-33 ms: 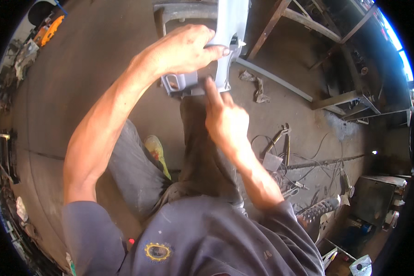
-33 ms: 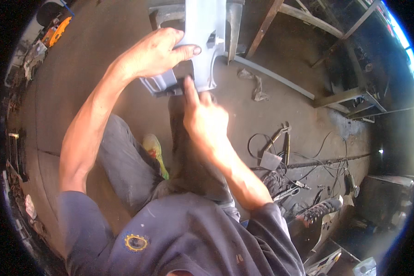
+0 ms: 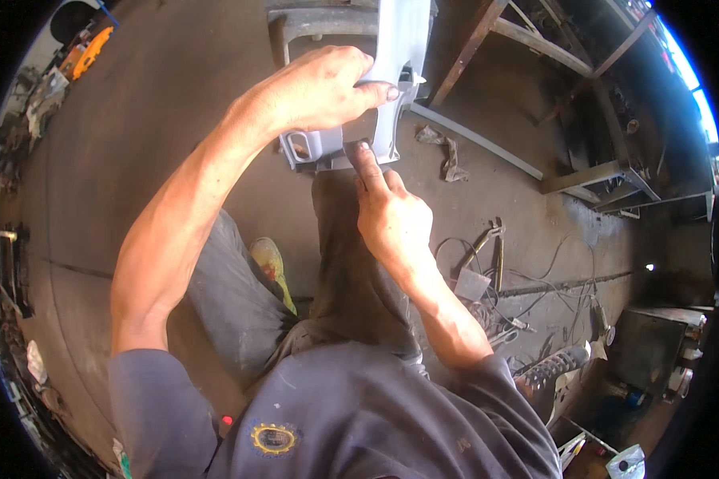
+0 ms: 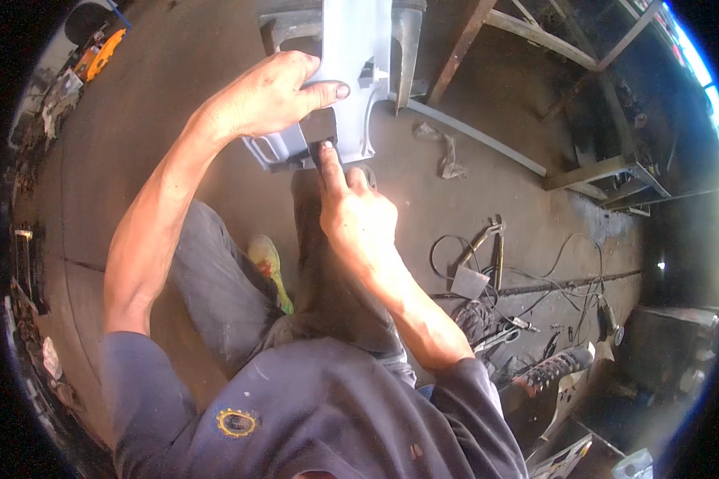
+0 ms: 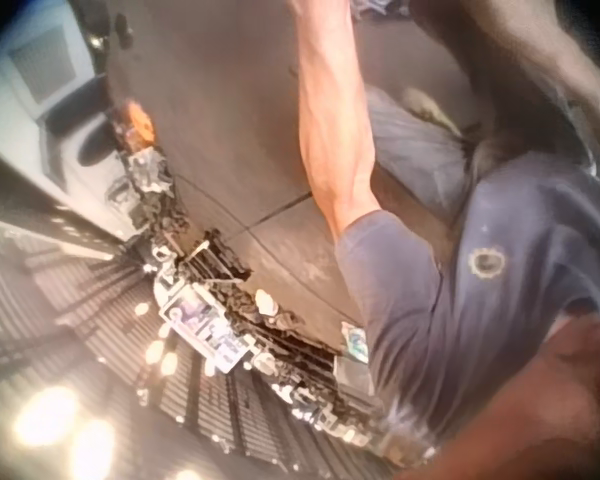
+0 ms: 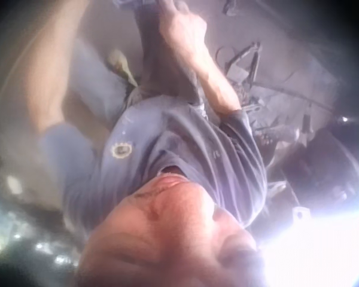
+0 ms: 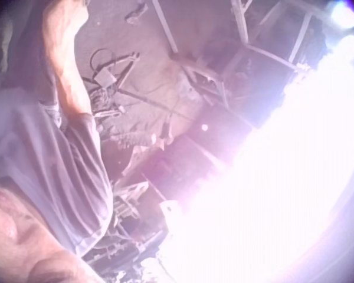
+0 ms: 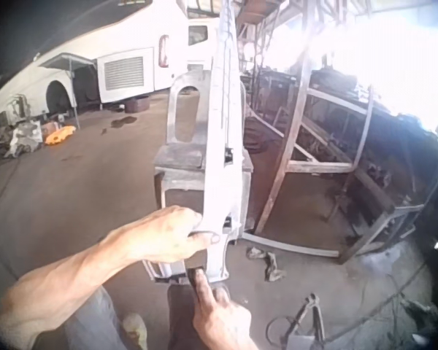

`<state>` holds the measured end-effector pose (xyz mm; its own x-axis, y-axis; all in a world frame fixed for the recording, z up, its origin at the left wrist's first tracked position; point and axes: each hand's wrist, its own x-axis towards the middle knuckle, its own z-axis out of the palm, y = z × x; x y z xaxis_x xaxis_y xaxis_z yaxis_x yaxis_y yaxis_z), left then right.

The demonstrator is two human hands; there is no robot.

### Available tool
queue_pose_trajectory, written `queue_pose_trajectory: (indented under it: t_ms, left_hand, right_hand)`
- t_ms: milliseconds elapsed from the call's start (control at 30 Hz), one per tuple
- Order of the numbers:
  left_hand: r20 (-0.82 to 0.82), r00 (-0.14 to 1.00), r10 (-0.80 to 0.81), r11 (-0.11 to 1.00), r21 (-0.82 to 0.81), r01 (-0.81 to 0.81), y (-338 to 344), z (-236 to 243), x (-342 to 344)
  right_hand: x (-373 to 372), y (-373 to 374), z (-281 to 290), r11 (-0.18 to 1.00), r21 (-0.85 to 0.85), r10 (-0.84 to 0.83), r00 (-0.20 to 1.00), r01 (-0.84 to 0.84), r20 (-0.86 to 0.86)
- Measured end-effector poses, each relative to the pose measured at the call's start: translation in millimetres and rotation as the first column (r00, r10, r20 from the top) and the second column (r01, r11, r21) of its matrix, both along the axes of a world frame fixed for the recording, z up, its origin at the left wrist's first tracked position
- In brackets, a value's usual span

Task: The person picks up a grey plastic car part and walks across a workshop floor. They then use a sanding block to sand the edges and surfaces of the part, turning it over to work on different areas.

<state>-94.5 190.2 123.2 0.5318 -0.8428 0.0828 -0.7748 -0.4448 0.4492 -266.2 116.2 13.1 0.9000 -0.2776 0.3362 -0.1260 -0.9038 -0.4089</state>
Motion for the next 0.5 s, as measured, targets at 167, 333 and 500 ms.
queue_pose_trajectory:
  t_ms: [167,333,500]
  left_hand:
    - [-0.042,0.999,-0.023,0.999,-0.029,0.022,-4.4,8.4,6.0]
    - [0.023,0.997,-0.069,0.998,-0.004,0.069,-7.1,11.6,5.7]
    - [-0.005,1.0,0.031,0.999,0.018,-0.031,-4.1,6.2,6.8]
  right_hand:
    - [32.3,-10.1,9.5,0.998,0.046,-0.054,0.998,0.053,0.03]
    - [38.5,-17.4,2.8,0.998,0.051,-0.033,0.999,0.031,0.041]
    - [-13.9,6.3,9.2,0.99,0.139,-0.023,1.0,0.023,-0.003]
